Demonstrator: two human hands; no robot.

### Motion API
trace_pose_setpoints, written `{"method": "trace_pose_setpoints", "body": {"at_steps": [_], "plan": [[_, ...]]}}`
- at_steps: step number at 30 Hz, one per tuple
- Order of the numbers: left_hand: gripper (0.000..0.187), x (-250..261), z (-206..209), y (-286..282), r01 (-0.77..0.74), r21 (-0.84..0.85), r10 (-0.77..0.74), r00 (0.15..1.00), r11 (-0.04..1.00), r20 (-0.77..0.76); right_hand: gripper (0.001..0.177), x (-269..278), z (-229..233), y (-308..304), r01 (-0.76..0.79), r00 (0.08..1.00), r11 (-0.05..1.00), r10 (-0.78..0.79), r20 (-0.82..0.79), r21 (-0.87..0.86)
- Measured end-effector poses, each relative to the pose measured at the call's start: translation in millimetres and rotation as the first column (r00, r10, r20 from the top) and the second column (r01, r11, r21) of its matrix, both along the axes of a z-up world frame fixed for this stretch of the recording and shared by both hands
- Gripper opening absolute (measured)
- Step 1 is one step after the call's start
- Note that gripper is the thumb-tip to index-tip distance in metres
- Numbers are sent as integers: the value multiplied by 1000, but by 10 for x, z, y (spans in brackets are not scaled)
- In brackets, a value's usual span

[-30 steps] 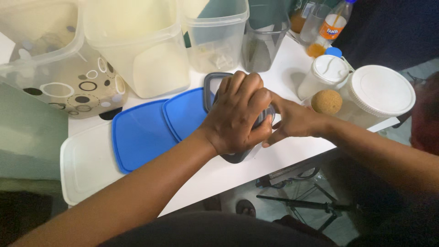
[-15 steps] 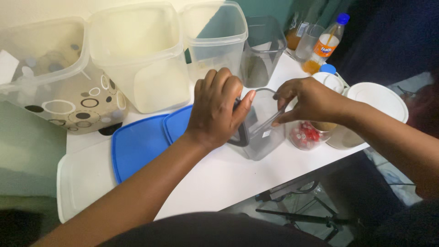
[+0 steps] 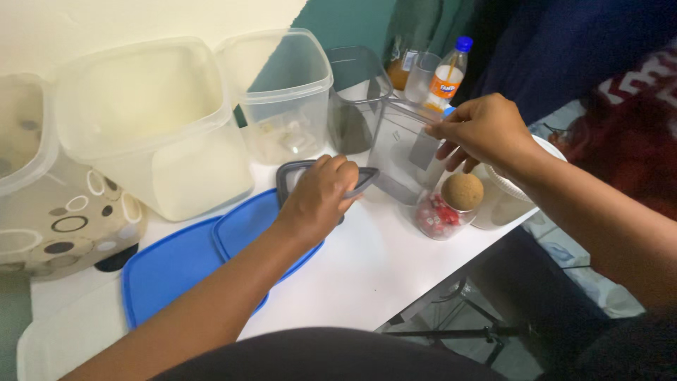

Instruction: The person opens and closes several plastic containers with different colored lids on a white table, then stacks them. They handle blue, gray, and white lids, aligning and securing each lid before stacking the containers.

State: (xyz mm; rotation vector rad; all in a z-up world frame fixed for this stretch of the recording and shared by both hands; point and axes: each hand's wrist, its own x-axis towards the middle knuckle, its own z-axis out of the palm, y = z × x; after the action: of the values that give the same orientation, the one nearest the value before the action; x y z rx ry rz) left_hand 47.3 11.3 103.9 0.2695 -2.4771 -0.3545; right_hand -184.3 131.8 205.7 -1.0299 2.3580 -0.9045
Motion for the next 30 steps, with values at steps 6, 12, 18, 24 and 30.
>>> {"method": "trace_pose_setpoints", "body": {"at_steps": [6,12,18,24,30], "plan": [[28,-118,-354,-130,120,-40,-119,992,992,27,26,-106,-199,-87,79,959,980,-26,282,-181],[28,-256,-495,-264,118,6,-113,934,993,339,27,-202,-464,-349,91,950,960,-3,313,-265],[24,-352,-581,-326,130,-14,-117,932,991,344,25,-263,-570,-665,150,936,955,-54,348,-254],[32,-348,-725,-451,203,-62,-172,928,977,331,23,-305,-693,-870,121,954,968,-53,295,-218],[20,-331,-884,-553,225,26,-218,896,974,386,21,-518,-857,-1067,95,971,975,-47,234,-199]]}}
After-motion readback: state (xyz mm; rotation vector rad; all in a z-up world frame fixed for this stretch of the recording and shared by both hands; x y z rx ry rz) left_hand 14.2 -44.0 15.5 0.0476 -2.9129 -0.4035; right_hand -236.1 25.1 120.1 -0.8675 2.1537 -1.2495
